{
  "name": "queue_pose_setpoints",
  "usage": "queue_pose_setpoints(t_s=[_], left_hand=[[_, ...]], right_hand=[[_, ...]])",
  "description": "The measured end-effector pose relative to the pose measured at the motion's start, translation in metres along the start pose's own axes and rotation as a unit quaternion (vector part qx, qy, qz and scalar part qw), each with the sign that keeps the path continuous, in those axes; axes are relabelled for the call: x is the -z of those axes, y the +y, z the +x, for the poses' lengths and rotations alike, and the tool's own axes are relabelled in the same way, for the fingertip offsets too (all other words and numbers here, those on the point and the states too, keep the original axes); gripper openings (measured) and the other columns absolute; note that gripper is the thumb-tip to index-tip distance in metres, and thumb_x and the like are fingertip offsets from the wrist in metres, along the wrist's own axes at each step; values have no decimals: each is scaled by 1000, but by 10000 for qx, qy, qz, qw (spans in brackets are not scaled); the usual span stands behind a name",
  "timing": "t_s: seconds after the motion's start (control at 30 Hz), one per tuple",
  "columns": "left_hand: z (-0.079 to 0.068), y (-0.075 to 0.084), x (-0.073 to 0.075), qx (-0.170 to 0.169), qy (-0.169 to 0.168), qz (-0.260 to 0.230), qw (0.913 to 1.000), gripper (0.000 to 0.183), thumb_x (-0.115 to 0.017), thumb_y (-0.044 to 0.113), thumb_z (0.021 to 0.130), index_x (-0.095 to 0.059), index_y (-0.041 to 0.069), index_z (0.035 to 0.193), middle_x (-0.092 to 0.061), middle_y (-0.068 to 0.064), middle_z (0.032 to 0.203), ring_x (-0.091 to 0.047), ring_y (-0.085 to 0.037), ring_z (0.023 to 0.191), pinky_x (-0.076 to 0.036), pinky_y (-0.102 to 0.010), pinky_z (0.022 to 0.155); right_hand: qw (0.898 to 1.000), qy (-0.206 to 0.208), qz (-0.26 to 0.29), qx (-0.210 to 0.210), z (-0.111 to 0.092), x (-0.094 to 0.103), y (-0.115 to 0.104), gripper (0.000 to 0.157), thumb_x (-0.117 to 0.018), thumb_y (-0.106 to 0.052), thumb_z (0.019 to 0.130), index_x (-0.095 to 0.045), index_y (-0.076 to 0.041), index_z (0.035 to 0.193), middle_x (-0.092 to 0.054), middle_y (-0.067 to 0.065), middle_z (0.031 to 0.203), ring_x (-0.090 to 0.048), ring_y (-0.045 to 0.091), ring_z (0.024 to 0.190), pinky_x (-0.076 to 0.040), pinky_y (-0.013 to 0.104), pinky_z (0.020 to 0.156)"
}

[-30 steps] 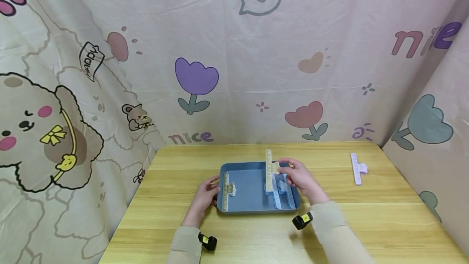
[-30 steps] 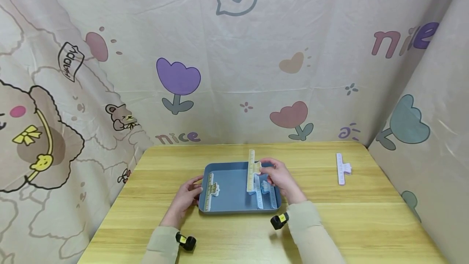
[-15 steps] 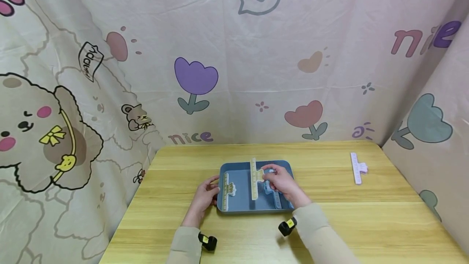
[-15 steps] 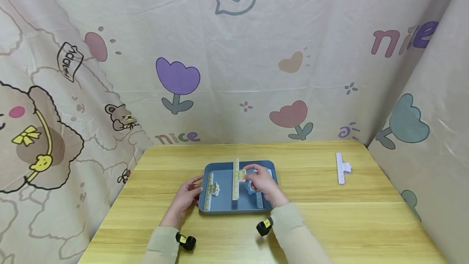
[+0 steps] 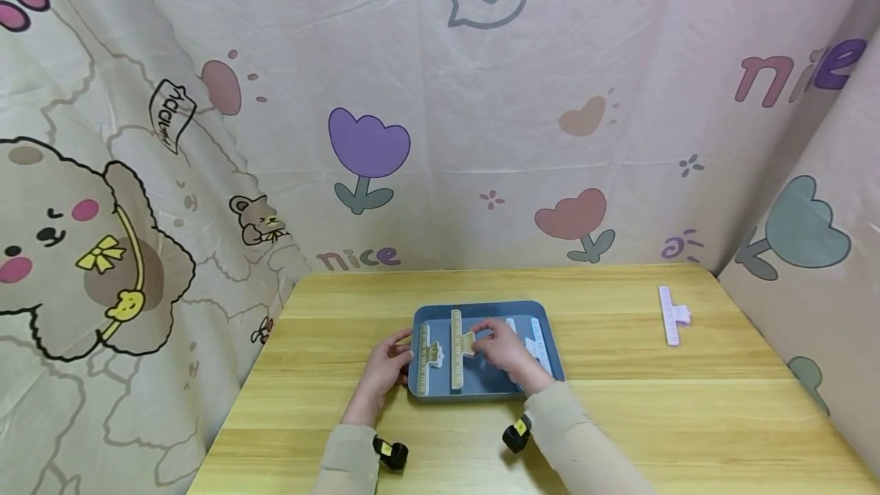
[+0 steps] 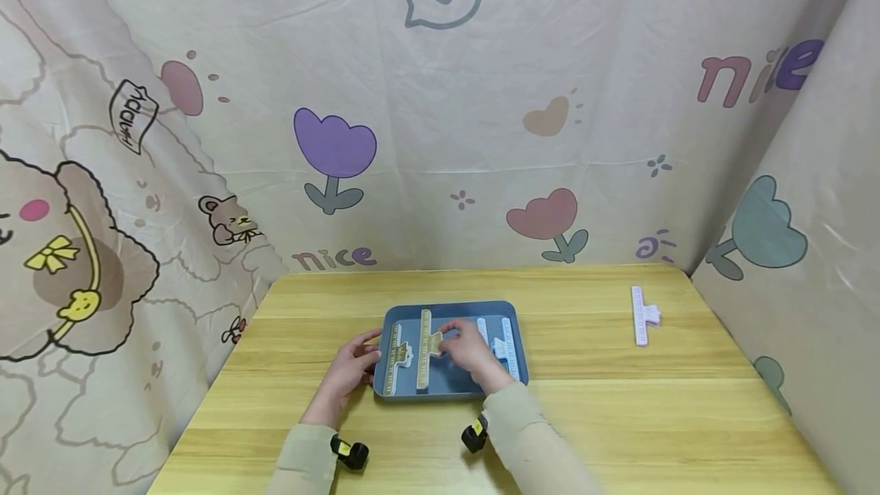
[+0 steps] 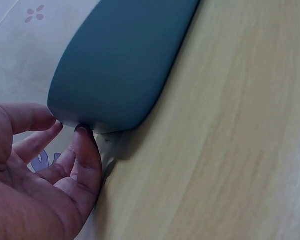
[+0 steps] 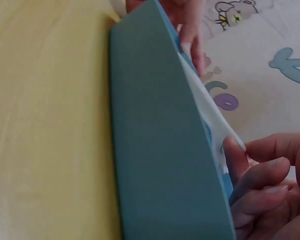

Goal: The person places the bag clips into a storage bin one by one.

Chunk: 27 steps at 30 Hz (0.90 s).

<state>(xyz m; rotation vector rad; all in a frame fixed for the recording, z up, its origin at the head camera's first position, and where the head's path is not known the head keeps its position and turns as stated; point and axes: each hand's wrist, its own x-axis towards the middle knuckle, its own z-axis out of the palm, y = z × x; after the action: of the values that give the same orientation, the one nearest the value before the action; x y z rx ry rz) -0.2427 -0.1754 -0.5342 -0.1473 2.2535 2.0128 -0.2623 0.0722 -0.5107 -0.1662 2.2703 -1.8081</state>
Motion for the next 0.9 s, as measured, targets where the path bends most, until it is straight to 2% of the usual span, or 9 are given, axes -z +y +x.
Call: queue_pose_setpoints(t_s=[0.27, 0.5, 0.67, 0.9], left_hand=[[1, 0, -1, -8, 2, 37, 10000, 49, -55, -2, 94, -48, 2, 143, -61, -25, 118, -59, -20, 73, -48, -30, 53], [1, 0, -1, 20, 31, 33, 10000, 49, -55, -2, 94, -49, 3, 142, -61, -23, 118, -59, -20, 73, -48, -30, 53], [1, -1, 0, 2, 12, 56, 10000, 49, -54, -2, 94, -49, 3, 142, -61, -23, 118, -59, -20, 73, -48, -30, 53], [2, -2, 0, 21, 10, 0, 10000, 49, -54, -3, 94, -49, 2, 142, -60, -23, 118, -58, -19, 71, -48, -30, 53]], right_hand=[[9997, 93, -199, -79, 3, -12, 6, 24, -61, 4, 86, -61, 4, 110, -65, 11, 72, -37, 10, 47, -30, 25, 44], [9997, -46, -202, -132, 6, -17, 7, 22, -62, 4, 87, -60, 4, 109, -65, 8, 71, -38, 10, 47, -32, 25, 45], [9988, -341, -259, -247, 4, -19, 5, 30, -62, 1, 90, -59, 6, 119, -69, 12, 80, -35, 8, 44, -30, 24, 43], [9927, -822, -859, -181, -4, -9, -4, 44, -61, -7, 95, -52, 4, 136, -65, 8, 90, -39, 11, 44, -37, 28, 45]])
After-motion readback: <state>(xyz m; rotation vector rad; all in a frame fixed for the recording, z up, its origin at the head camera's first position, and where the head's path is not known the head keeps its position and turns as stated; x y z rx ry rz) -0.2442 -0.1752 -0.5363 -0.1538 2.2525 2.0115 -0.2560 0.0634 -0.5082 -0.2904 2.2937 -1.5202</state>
